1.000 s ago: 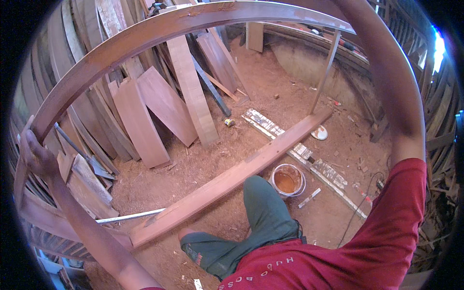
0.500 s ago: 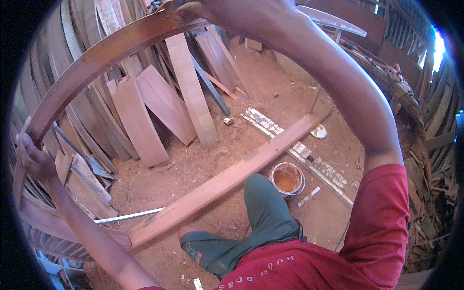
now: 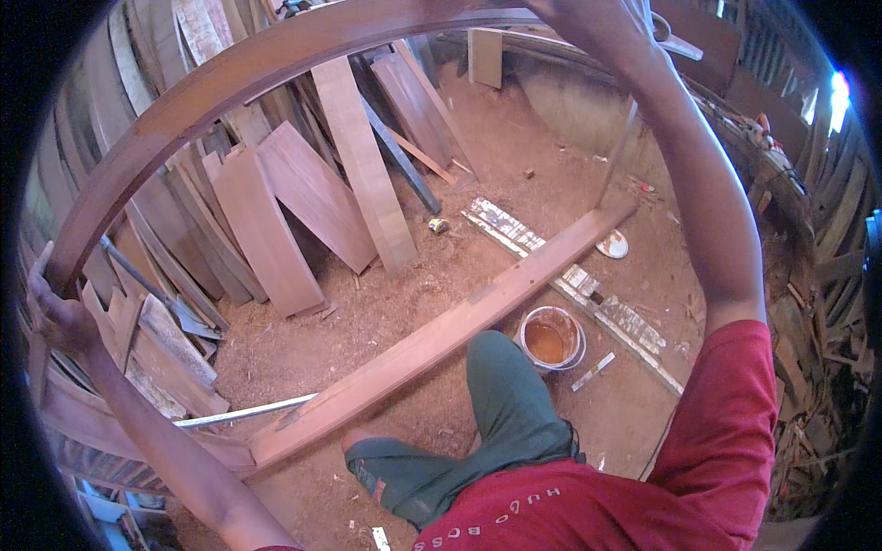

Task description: The person applies a liquid finish to a wooden furniture frame using a brush, dipping the brush into a bucket of liquid and wiping it onto the curved and straight sections of the wood.

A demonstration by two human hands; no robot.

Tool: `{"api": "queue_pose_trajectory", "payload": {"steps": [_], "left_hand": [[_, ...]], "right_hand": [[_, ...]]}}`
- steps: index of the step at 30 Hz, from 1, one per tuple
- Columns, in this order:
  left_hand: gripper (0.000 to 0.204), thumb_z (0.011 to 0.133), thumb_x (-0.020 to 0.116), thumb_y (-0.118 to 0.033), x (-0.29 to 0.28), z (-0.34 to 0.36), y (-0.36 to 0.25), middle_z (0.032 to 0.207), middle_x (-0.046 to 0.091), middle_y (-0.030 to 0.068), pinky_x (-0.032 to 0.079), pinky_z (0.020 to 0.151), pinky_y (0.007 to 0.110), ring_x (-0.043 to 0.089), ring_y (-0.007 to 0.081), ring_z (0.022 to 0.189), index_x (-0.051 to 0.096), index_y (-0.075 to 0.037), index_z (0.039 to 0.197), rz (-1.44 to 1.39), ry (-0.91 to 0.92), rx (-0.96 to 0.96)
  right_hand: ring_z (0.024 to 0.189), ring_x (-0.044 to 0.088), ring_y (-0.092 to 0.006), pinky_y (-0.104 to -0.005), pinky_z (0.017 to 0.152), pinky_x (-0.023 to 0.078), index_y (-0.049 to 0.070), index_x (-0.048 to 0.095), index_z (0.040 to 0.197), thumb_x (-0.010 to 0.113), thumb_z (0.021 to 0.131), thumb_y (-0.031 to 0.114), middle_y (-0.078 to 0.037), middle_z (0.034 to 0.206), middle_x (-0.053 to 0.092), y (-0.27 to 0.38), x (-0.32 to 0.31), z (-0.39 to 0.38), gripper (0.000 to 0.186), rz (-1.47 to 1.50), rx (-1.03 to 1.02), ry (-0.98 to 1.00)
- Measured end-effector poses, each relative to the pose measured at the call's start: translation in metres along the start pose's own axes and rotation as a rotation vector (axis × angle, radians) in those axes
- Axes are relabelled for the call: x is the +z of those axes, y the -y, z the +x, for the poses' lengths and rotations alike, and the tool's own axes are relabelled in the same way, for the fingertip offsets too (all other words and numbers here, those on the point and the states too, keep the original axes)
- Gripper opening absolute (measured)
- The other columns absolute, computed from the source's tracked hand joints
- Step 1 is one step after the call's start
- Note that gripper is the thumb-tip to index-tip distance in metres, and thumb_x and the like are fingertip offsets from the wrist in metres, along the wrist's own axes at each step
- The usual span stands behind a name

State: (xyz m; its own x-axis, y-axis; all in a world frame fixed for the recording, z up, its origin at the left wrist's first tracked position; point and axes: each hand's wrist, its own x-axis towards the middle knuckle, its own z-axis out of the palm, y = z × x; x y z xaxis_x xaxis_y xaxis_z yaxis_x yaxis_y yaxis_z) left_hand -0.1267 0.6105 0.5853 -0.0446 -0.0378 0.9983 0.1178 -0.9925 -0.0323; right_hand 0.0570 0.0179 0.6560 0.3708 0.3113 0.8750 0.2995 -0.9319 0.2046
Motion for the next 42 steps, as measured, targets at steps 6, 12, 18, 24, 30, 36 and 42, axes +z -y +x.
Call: {"api": "queue_pose_trajectory", "payload": {"steps": [6,12,18,24,30,36,42], "left_hand": [[0.056,0.108,0.030,-0.038,0.008,0.004,0.011,0.112,0.071,0.0186,0.053,0.088,0.040,0.067,0.0318,0.099,0.070,0.001,0.114,0.043,-0.064,0.071],[0.050,0.106,0.034,-0.031,0.007,0.008,0.029,0.110,0.072,0.0185,0.045,0.101,0.046,0.064,0.0375,0.106,0.073,0.000,0.109,0.159,-0.050,0.230],[0.047,0.105,0.034,-0.028,0.000,0.008,0.016,0.110,0.072,0.0182,0.043,0.104,0.046,0.065,0.0370,0.105,0.071,0.001,0.110,0.151,0.005,0.116],[0.049,0.106,0.034,-0.031,-0.006,0.007,-0.011,0.111,0.071,0.0188,0.045,0.101,0.045,0.065,0.0352,0.106,0.071,0.002,0.110,0.027,0.005,0.063],[0.051,0.107,0.033,-0.032,0.000,0.004,-0.004,0.114,0.070,0.0200,0.050,0.095,0.044,0.065,0.0353,0.107,0.070,0.003,0.114,-0.048,-0.006,0.026],[0.049,0.107,0.034,-0.031,-0.004,0.004,0.002,0.114,0.069,0.0208,0.052,0.093,0.043,0.065,0.0343,0.107,0.069,0.003,0.116,0.038,0.004,0.048],[0.047,0.107,0.037,-0.029,0.001,0.004,0.014,0.112,0.069,0.0215,0.052,0.093,0.043,0.066,0.0348,0.103,0.068,0.005,0.116,-0.003,-0.029,0.092]], "right_hand": [[0.071,0.067,-0.0348,-0.0479,0.069,0.051,0.010,0.074,0.087,0.070,0.088,0.044,-0.014,0.078,0.070,-0.061,0.018,-0.035,0.034,0.436,0.277,-0.123],[0.060,0.060,-0.0112,-0.0291,0.053,0.050,-0.002,0.064,0.120,0.072,0.094,0.036,-0.006,0.083,0.068,-0.029,0.067,-0.080,0.046,0.961,0.344,-0.194],[0.080,0.068,-0.0248,-0.0341,0.072,0.054,0.003,0.063,0.130,0.070,0.094,0.030,-0.020,0.098,0.068,0.036,0.083,-0.073,0.046,0.658,0.259,-0.443],[0.080,0.064,-0.0332,-0.0417,0.071,0.052,0.010,0.065,0.133,0.072,0.092,0.017,-0.018,0.088,0.060,0.069,0.080,-0.079,0.042,0.804,0.349,-0.385],[0.080,0.063,-0.0326,-0.0414,0.069,0.051,0.009,0.066,0.131,0.071,0.092,0.016,-0.019,0.092,0.060,0.079,0.104,-0.073,0.039,0.791,0.358,-0.440],[0.082,0.066,-0.0443,-0.0488,0.071,0.056,0.008,0.066,0.127,0.063,0.095,0.015,-0.026,0.098,0.059,0.055,0.083,-0.079,0.033,0.802,0.284,-0.345],[0.079,0.065,-0.0408,-0.0477,0.071,0.055,0.009,0.067,0.127,0.064,0.094,0.016,-0.023,0.093,0.059,0.036,0.105,-0.081,0.033,0.762,0.273,-0.401]]}}
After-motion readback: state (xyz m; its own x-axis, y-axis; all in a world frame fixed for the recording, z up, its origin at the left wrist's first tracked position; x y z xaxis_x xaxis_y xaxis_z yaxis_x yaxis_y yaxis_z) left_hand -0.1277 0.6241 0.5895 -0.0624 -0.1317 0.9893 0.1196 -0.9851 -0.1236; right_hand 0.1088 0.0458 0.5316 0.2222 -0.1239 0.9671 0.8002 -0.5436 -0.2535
